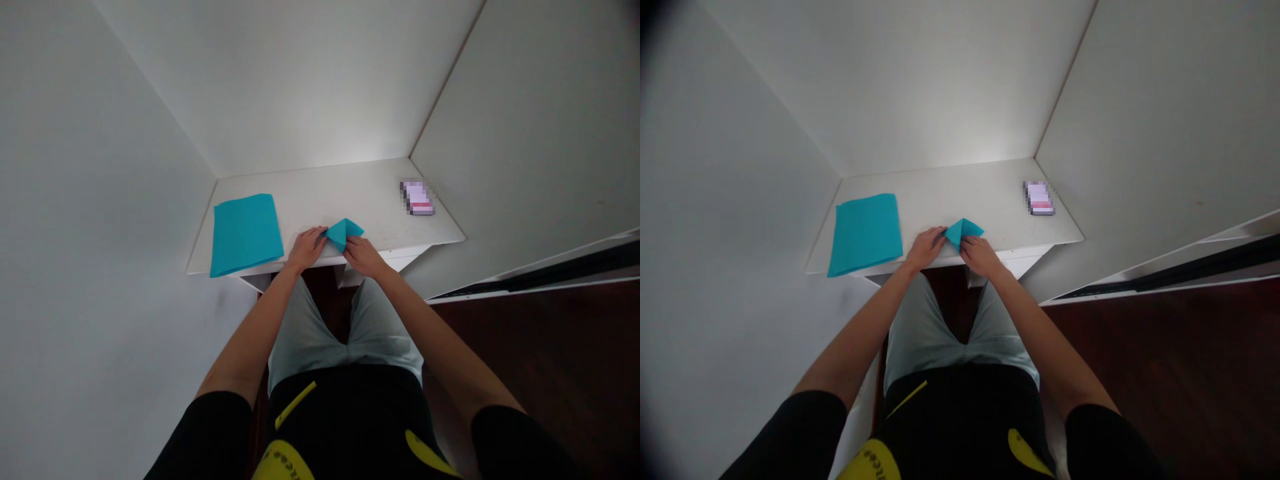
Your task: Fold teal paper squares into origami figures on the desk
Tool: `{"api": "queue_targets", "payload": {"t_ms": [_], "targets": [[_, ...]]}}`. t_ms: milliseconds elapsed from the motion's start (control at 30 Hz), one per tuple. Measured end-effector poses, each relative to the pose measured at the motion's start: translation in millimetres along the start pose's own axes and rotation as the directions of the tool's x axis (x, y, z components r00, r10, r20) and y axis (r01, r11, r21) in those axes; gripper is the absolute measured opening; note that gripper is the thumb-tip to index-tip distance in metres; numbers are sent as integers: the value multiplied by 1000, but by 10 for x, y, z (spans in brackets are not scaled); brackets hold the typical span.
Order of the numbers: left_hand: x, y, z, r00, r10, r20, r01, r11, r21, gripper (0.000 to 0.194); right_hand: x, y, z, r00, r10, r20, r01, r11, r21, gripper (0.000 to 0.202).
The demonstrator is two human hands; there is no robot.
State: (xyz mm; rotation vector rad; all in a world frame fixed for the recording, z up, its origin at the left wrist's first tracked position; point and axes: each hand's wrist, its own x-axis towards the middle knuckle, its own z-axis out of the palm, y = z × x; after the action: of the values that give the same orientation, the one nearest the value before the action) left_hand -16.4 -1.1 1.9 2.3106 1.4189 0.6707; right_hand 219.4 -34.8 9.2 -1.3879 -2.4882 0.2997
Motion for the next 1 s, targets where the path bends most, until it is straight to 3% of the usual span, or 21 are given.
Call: {"api": "queue_targets", "payload": {"t_ms": [267, 500, 633, 767, 1000], "targets": [[6, 10, -26, 997, -22, -80, 16, 997, -79, 47, -11, -68, 126, 979, -199, -34, 201, 939, 278, 43], [-21, 105, -20, 999, -44, -22, 46, 993, 105, 43, -143, -214, 92, 959, -277, -53, 277, 888, 367, 35], [-43, 159, -20, 999, -30, 32, 23, 980, 198, 45, -262, -199, -33, 970, -204, -129, 233, 931, 281, 29], [-75, 197, -25, 998, 2, 70, -21, 962, 272, 50, -296, -79, -49, 958, -56, -280, 90, 990, 109, 48], [-59, 187, -16, 999, -51, -19, 54, 965, 256, 46, -398, -43, 128, 989, -60, -133, 52, 997, -63, 64]]}}
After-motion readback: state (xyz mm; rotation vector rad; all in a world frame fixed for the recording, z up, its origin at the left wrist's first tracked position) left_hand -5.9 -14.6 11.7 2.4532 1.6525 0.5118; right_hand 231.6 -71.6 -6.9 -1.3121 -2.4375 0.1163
